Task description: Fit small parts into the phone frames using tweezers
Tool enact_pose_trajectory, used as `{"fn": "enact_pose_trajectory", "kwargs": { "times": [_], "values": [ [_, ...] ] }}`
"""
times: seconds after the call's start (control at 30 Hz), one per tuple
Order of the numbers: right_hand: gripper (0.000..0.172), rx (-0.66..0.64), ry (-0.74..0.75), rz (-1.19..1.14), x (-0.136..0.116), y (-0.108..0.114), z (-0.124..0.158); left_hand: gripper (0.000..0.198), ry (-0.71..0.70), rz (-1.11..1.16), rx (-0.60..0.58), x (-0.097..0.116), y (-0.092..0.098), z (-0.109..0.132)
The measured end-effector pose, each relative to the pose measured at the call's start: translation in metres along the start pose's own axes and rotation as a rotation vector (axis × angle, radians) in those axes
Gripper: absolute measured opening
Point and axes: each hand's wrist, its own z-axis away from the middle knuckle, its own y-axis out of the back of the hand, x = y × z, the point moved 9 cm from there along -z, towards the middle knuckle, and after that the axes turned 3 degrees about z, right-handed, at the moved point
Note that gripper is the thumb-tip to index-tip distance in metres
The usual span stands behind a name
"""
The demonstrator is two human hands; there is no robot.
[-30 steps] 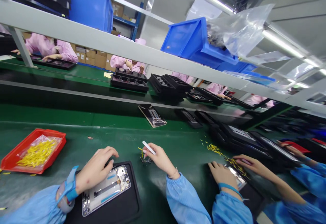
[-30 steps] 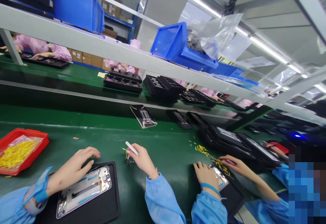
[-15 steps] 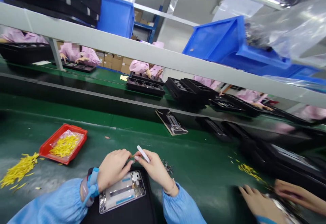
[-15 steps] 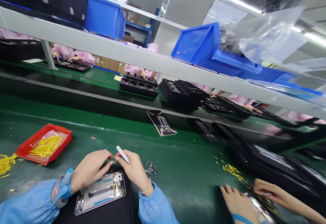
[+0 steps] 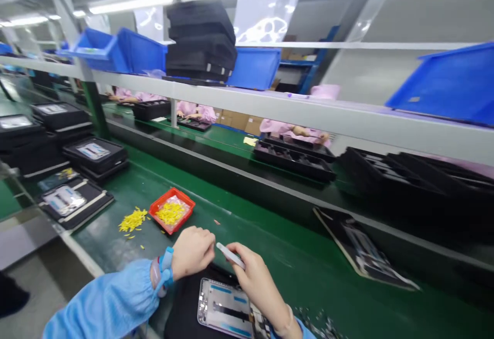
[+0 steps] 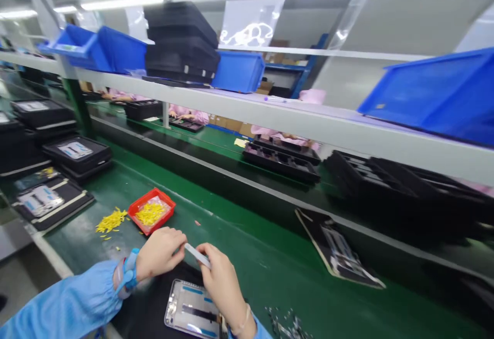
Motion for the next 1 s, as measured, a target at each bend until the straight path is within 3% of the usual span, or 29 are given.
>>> {"fn": "enact_pose_trajectory", "kwargs": {
  "times": [0.1, 0.2, 0.3, 0.4, 0.53, 0.73, 0.8, 0.9, 1.0],
  "values": [
    [0.017, 0.052, 0.008, -0.030, 0.006, 0.003, -0.006, 0.018, 0.169, -0.037, 0.104, -0.046, 0.019, 0.000],
    [0.025, 0.083, 0.007, -0.078, 0.011, 0.003, -0.016, 0.023, 0.283, -0.053, 0.163, -0.087, 0.036, -0.003],
    [0.032, 0.097, 0.000, -0.138, 0.014, -0.003, -0.030, 0.023, 0.333, -0.021, 0.169, -0.113, 0.041, -0.007],
    [0.033, 0.081, -0.007, -0.186, 0.013, -0.011, -0.045, 0.015, 0.352, 0.049, 0.178, -0.127, 0.040, -0.009],
    [0.026, 0.091, -0.015, -0.227, 0.011, -0.016, -0.059, 0.015, 0.316, 0.169, 0.215, -0.125, 0.039, -0.006],
    [0.022, 0.006, 0.097, -0.262, -0.016, -0.033, -0.070, 0.020, 0.068, 0.405, 0.141, -0.079, 0.029, 0.001],
    [0.023, -0.041, 0.141, -0.258, -0.024, -0.041, -0.075, 0.011, 0.044, 0.444, 0.121, -0.073, 0.025, 0.002],
    [0.025, -0.055, 0.194, -0.230, -0.027, -0.050, -0.087, 0.004, 0.074, 0.465, 0.141, -0.081, 0.025, 0.004],
    [0.029, 0.071, 0.223, -0.131, -0.021, -0.047, -0.102, 0.005, 0.142, 0.459, 0.195, -0.097, 0.028, 0.007]
  ]
}}
